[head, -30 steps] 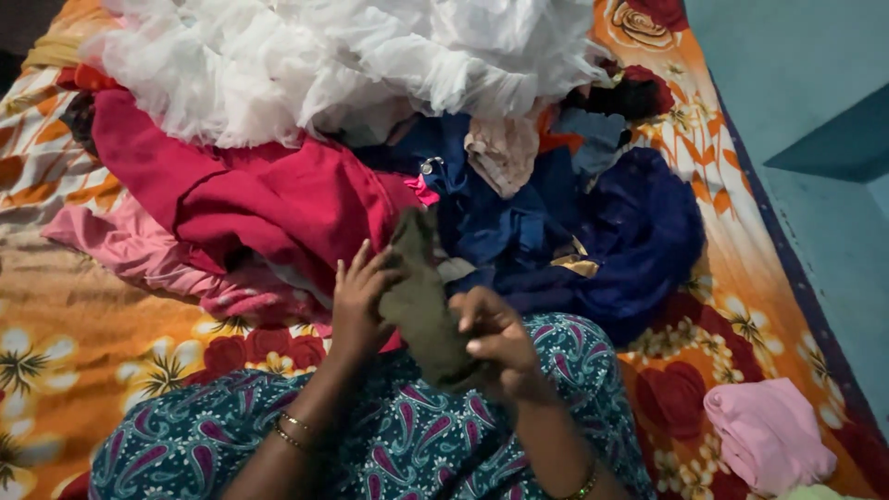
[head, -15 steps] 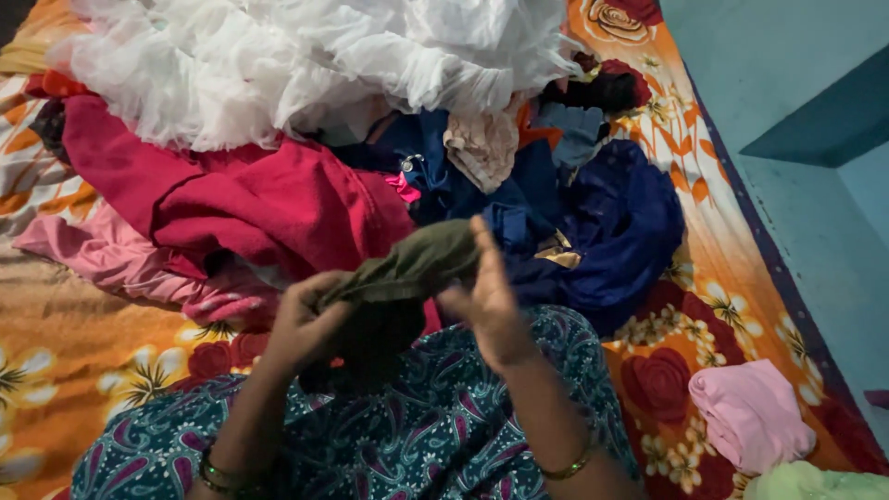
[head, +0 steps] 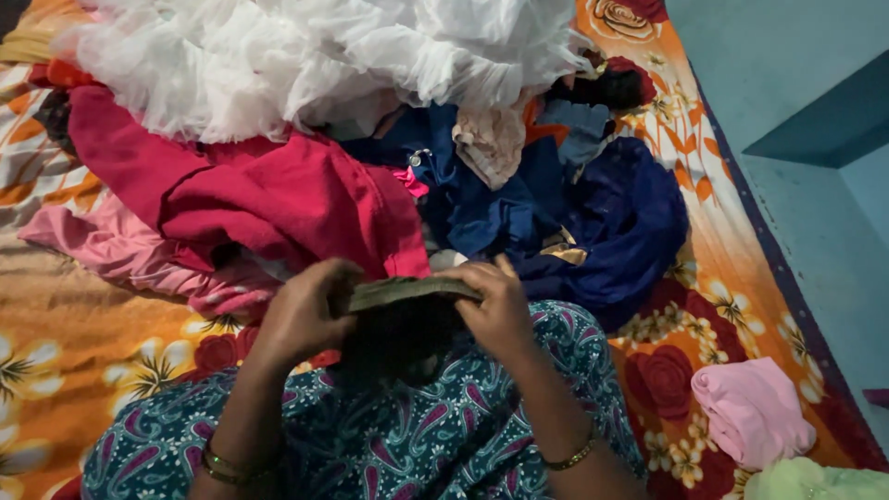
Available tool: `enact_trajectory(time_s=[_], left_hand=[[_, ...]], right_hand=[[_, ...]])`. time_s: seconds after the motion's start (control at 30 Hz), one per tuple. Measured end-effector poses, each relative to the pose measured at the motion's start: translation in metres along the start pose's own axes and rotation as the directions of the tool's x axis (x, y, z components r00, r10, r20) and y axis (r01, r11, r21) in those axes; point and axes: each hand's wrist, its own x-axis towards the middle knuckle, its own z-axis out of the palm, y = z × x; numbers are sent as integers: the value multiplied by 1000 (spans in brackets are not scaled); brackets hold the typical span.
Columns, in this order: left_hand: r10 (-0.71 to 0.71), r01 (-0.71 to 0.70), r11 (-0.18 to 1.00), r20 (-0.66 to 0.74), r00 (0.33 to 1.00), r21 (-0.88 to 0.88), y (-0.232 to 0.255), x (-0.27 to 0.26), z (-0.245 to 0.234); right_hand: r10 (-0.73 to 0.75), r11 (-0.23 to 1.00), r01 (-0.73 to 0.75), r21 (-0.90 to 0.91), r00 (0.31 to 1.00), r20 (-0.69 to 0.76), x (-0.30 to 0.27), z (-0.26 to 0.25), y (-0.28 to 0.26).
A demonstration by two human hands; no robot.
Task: The person sits on a bed and folds various garments, including a pink top and a green dress, by hand. They smooth and fold each item into a compact shape and place it on the bed.
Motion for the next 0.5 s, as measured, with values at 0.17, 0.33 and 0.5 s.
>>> enact_trajectory(time_s=[0.17,0.33,0.5], left_hand=[[-13,6,999,-154,988,-47,-13,1,-13],[-118,96,862,-13,993,-498,-48,-9,-41],[-106,162,559,124,987,-813,-54,-7,-31]], right_hand=[[147,936,-137,325,989,-6,-6,-15,19],[188,749,-286,598,957,222,-11,-55,37],[325,759,-372,534,928,184,7,-60,29]])
